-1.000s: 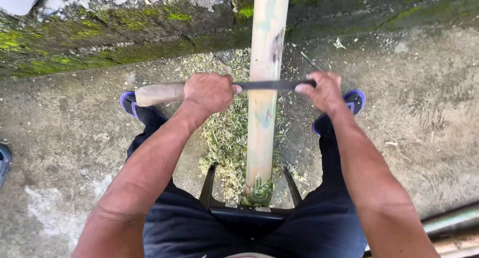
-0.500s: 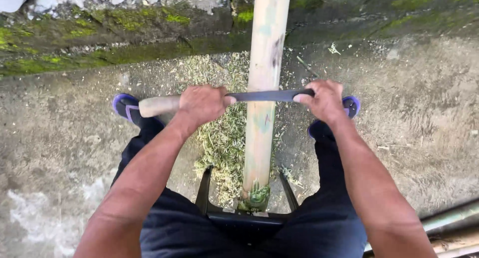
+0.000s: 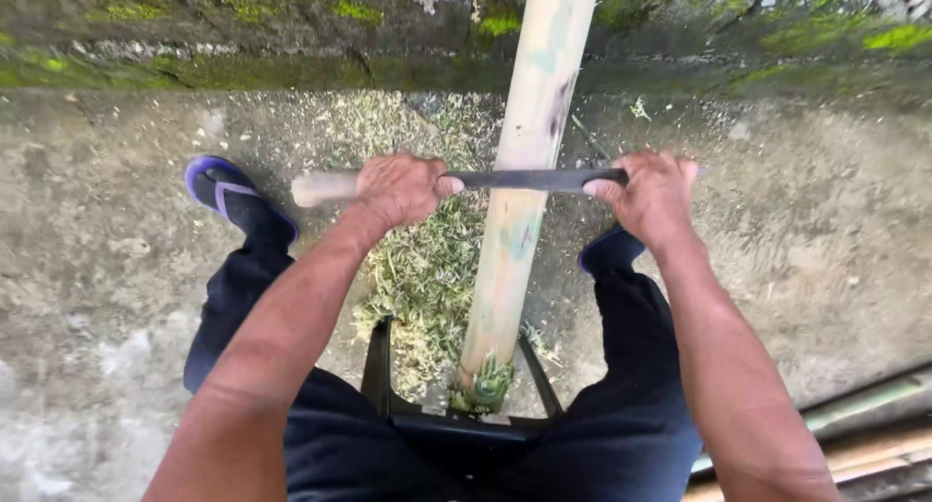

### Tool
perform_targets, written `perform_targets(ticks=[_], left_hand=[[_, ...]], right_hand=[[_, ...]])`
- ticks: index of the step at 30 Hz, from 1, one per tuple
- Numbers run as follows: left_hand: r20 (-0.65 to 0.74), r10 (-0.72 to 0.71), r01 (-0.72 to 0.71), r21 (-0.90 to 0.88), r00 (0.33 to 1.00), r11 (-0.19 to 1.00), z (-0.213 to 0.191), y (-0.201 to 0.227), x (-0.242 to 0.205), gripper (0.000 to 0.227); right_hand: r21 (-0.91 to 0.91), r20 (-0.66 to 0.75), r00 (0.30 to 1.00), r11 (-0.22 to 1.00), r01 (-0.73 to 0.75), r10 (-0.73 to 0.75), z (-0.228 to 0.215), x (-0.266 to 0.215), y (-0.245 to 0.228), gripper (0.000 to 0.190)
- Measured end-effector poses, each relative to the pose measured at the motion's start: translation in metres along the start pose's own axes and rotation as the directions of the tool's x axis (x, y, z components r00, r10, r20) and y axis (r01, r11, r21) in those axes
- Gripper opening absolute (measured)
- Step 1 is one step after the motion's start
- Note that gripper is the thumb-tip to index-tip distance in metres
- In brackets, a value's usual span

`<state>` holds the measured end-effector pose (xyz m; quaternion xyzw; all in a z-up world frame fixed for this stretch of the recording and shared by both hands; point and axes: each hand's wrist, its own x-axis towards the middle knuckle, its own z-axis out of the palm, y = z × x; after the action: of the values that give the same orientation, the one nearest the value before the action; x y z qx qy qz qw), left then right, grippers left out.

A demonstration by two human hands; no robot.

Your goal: Stripping the outer layer of a bamboo pole using a large knife.

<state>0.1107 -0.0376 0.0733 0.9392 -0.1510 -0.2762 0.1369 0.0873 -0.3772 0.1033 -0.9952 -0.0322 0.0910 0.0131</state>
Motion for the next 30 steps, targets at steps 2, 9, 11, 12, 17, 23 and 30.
perform_targets(ticks=[2, 9, 11, 12, 17, 23, 30], left_hand=[[0.057, -0.014, 0.016, -0.029, 0.998, 0.999, 0.006, -0.004, 0.003, 0.055], [0.135, 0.036, -0.029, -0.051, 0.99, 0.998, -0.011, -0.01, 0.002, 0.049], [0.181, 0.04, -0.024, -0.089, 0.983, 0.996, -0.002, -0.004, -0.015, 0.051], [0.178, 0.035, -0.022, -0.074, 0.983, 0.997, -0.002, -0.005, -0.012, 0.052], [0.264, 0.066, -0.053, -0.056, 0.962, 0.997, 0.012, -0.018, 0.0, 0.054], [-0.035, 0.088, -0.09, -0.056, 0.995, 0.994, 0.059, -0.035, 0.041, 0.042], [0.121, 0.023, 0.021, -0.348, 0.992, 0.937, 0.07, -0.035, 0.028, 0.043]], right_hand=[[-0.077, 0.121, 0.991, 0.996, -0.05, 0.059, -0.003, 0.001, -0.006, 0.053], [-0.008, 0.013, 1.0, 1.0, 0.0, 0.0, -0.009, -0.002, -0.008, 0.048], [0.032, 0.034, 0.999, 0.999, -0.011, 0.01, -0.009, -0.023, -0.015, 0.049], [0.007, 0.074, 0.995, 0.998, -0.062, 0.062, -0.01, -0.02, -0.02, 0.047], [-0.071, 0.204, 0.968, 0.988, -0.134, 0.146, 0.0, -0.024, -0.016, 0.045], [-0.219, -0.12, 0.985, 0.971, 0.097, -0.126, -0.019, -0.001, -0.014, 0.053], [-0.216, 0.017, 0.998, 0.974, 0.064, -0.062, -0.03, -0.014, -0.033, 0.048]])
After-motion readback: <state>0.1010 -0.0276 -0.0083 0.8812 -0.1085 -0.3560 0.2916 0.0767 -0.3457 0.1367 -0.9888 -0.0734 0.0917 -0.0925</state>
